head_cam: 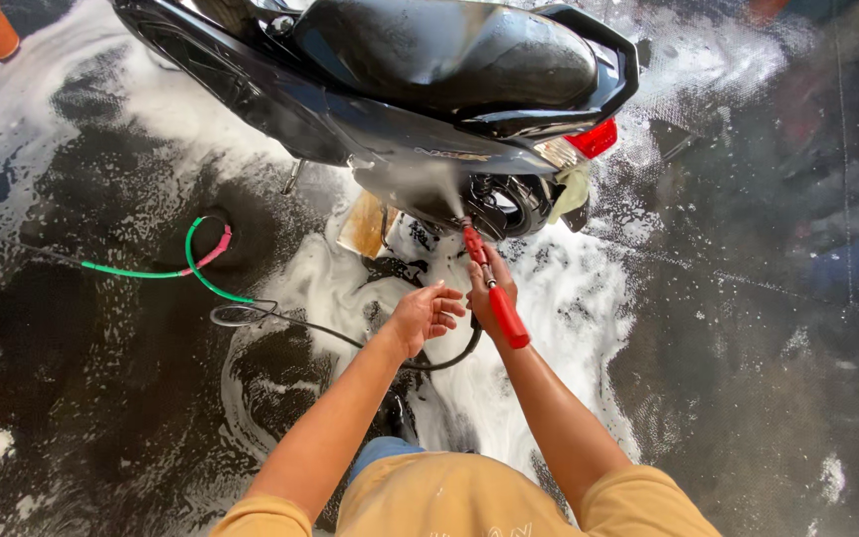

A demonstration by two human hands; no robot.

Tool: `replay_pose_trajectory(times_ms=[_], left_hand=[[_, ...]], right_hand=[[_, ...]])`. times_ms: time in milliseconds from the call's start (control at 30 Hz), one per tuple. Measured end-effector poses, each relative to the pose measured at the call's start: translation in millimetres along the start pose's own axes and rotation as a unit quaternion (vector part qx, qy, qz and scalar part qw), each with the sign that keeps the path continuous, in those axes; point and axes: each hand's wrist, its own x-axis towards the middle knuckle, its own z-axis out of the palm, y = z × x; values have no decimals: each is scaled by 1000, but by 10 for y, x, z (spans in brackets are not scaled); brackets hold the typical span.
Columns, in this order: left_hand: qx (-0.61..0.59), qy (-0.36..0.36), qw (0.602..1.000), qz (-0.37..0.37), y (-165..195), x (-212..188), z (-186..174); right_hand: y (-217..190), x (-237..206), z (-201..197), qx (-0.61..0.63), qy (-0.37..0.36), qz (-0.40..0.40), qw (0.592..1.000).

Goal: The person uses a high-pressure water spray gun to rinse a motorcycle. They systematically spray the front fairing, handlebars, seat, and rear sections to remove soap suds and dirt from the vehicle's surfaces.

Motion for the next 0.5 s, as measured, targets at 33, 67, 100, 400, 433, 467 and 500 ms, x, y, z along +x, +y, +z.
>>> replay_pose_trajectory(times_ms=[33, 67, 100, 400, 433, 467, 500], left_hand=[[4, 3, 1000, -3, -64, 9, 55], [46, 26, 999, -1, -129, 21, 110], [89, 47, 995, -1, -204, 31, 175], [298, -40, 951, 80, -886, 94, 943], [305, -66, 945, 101, -964, 76, 1027], [338, -78, 934, 83, -1038, 45, 1108], [369, -89, 923, 64, -1115, 5, 1186]], right_hand=[[31, -19, -83, 25, -21, 15, 999], [72, -53, -159, 52, -42, 31, 997], [120, -102, -243, 49, -25, 32, 998], [207, -233, -999, 58, -35, 30, 997], [220, -269, -1104, 48, -25, 49, 997], [237, -320, -1201, 37, -17, 70, 997], [270, -376, -1312, 35, -37, 79, 996]])
